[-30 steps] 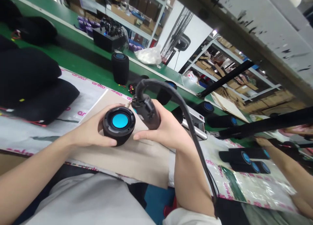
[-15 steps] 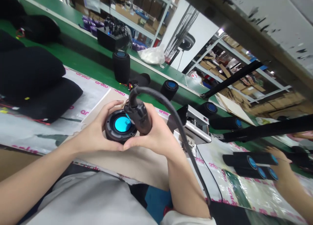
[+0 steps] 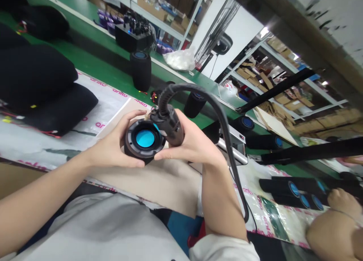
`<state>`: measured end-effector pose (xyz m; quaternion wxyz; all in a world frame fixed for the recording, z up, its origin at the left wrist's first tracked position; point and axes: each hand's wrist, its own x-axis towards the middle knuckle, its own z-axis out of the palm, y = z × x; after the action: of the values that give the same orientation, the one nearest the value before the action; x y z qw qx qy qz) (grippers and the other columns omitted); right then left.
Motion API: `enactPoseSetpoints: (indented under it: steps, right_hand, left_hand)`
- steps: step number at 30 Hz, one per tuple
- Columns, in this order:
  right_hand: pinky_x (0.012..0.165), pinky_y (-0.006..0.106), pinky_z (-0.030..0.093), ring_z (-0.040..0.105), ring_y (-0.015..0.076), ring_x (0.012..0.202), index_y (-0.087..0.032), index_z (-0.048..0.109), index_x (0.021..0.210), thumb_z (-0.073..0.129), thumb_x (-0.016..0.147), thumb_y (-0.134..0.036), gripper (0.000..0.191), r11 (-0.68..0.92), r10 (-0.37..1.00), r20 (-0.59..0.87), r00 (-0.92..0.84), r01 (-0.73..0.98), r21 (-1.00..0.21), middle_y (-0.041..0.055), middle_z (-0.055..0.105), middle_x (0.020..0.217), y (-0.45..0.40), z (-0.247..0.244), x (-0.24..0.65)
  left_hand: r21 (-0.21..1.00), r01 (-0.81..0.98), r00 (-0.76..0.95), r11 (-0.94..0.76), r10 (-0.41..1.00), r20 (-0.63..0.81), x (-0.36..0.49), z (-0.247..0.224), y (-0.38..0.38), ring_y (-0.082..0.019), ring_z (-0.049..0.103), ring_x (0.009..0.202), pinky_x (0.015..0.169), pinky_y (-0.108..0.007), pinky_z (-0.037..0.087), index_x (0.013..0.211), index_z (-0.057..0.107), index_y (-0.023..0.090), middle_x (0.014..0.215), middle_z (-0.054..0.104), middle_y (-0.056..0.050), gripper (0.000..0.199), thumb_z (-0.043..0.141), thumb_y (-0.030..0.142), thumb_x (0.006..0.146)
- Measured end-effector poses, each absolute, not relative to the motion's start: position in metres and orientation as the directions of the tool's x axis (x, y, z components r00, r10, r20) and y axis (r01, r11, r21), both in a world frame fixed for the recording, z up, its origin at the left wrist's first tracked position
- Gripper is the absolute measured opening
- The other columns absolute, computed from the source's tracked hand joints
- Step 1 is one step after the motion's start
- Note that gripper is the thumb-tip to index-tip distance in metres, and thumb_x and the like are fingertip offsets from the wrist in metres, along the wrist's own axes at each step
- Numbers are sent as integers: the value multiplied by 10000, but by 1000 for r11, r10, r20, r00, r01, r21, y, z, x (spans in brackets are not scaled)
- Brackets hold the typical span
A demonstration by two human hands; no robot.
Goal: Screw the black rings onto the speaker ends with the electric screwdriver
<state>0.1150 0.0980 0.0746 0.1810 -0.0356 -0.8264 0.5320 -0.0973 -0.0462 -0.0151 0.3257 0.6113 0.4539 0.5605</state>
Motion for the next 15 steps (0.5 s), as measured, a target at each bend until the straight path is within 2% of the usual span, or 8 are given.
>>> enactPoseSetpoints:
  steps: [4,6,11,15]
  right_hand:
    - [1202,382,542,669,254,1330,-204,578,1429,1015,801,-400,791,453,222,198,-955,-79,-888,38,698,1398,98,75,109]
    - [1157,373,572,690,253,1287,-207,577,1426,1022,788,-419,807,454,204,187,-961,-76,-888,35,709,1371,101,73,108]
    - [1152,334,565,653,262,1341,-201,561,1481,1068,713,-355,933,478,174,175,-969,-73,-875,66,637,1486,112,71,108]
    - [1172,331,547,656,241,1341,-190,550,1454,1027,782,-312,833,438,130,193,-973,-118,-891,62,656,1446,110,74,106]
  left_hand:
    - [906,217,-35,-364,924,380,-100,-20,-48,-464,495,1555,1240,-639,483,1658,315,218,1698,442,-220,1197,1030,425,720]
    - [911,217,-37,-350,930,366,-101,-23,-50,-469,491,1558,1243,-652,475,1665,318,224,1698,449,-220,1223,1039,462,705]
    - [931,104,-73,-350,931,358,-95,-25,-53,-473,454,1581,1282,-644,436,1666,372,244,1704,458,-183,1222,1016,614,695]
    - [947,38,-110,-318,941,321,-88,-23,-55,-451,487,1567,1267,-609,476,1633,407,276,1702,477,-143,1051,984,512,786]
